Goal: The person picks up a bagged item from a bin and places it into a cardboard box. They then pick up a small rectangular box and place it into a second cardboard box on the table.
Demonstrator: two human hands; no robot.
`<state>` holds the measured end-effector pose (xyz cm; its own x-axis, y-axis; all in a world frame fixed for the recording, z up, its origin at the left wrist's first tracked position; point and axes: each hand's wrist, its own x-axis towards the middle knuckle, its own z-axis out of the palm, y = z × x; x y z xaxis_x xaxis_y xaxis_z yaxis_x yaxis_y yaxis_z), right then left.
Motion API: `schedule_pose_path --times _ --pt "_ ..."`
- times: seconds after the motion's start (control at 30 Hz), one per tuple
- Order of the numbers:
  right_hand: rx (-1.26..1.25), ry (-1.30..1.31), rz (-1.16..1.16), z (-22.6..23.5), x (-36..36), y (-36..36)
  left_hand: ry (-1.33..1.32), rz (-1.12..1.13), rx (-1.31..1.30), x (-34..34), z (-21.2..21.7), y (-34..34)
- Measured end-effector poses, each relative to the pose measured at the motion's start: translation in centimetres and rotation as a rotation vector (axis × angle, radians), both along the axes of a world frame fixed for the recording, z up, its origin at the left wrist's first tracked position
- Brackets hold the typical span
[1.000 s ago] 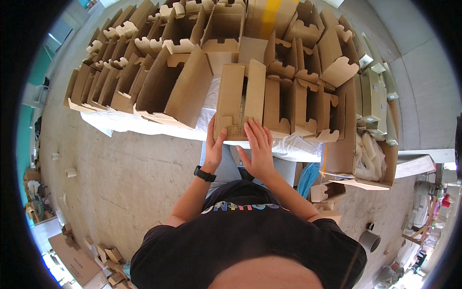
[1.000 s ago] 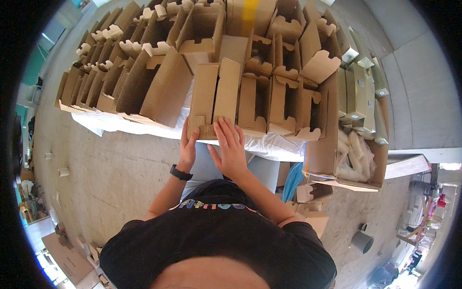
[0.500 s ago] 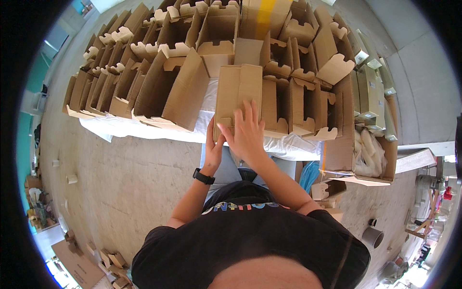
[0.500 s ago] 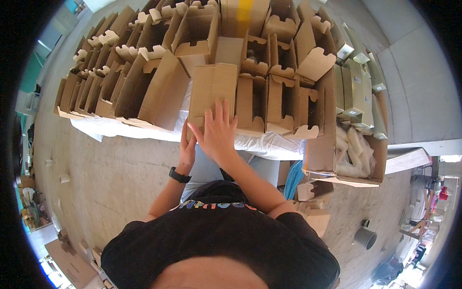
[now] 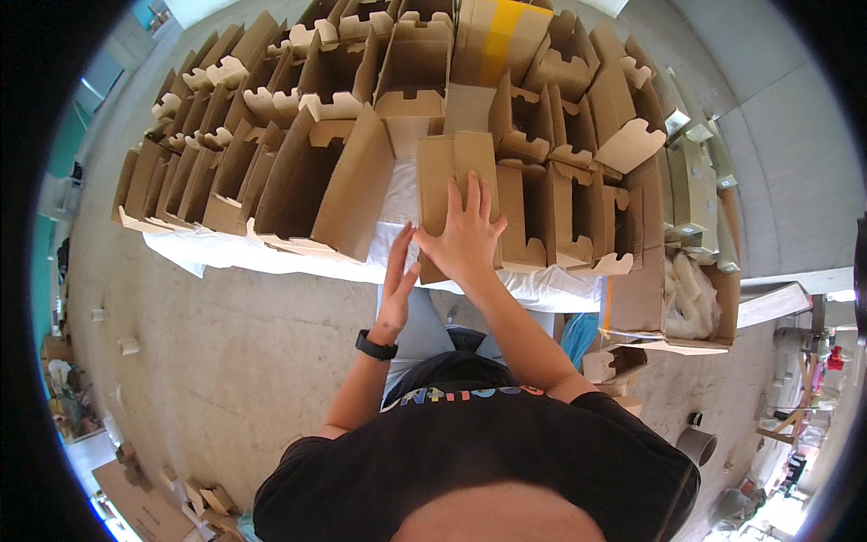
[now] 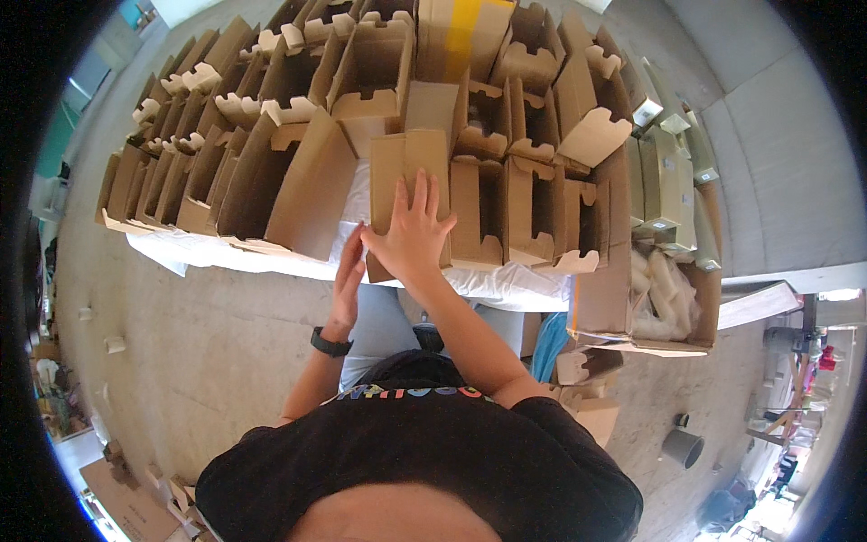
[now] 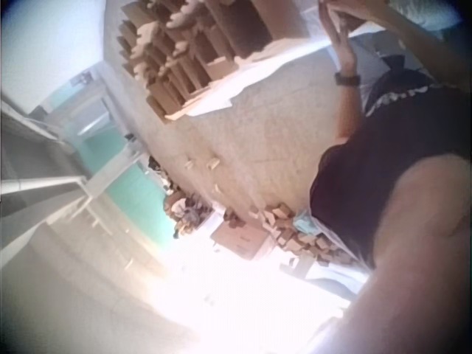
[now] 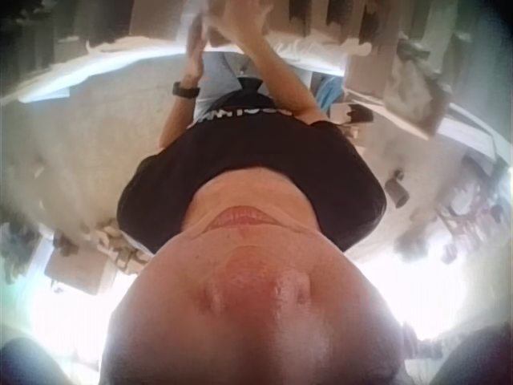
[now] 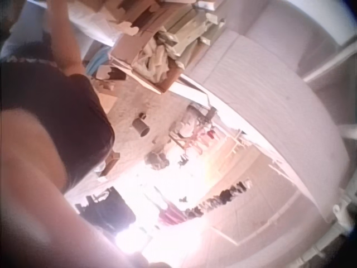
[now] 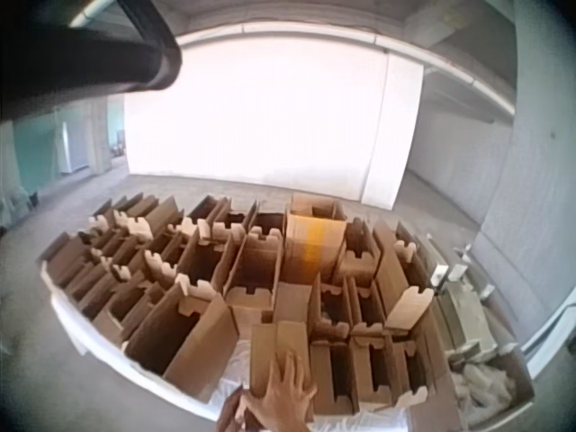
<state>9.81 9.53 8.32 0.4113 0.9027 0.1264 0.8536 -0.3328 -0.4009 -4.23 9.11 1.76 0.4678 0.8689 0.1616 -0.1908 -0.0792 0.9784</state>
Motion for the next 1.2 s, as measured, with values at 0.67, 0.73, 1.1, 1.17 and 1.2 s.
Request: schedule_pose_path --times 0.67,0.73,1.1,1.17,1.2 --pt "0.246 0.009 -0.106 0.6 1.8 1.5 0.993 0.166 0.9 8.8 1.4 18.3" --pt "0.219 0.008 -0.095 0.5 2.2 1.8 0.988 0.179 0.903 8.8 1.5 18.0" --pt "0.153 0.172 -0.141 1.7 3.6 3.6 1.007 0.233 0.936 8.8 1.5 19.1" --pt "0.209 0.156 -0.139 1.4 3.3 2.8 1.036 0.291 0.949 9.1 1.8 18.9" --pt "0.259 0.126 -0.135 1.1 3.3 2.4 1.051 0.319 0.956 9.3 2.0 18.7"
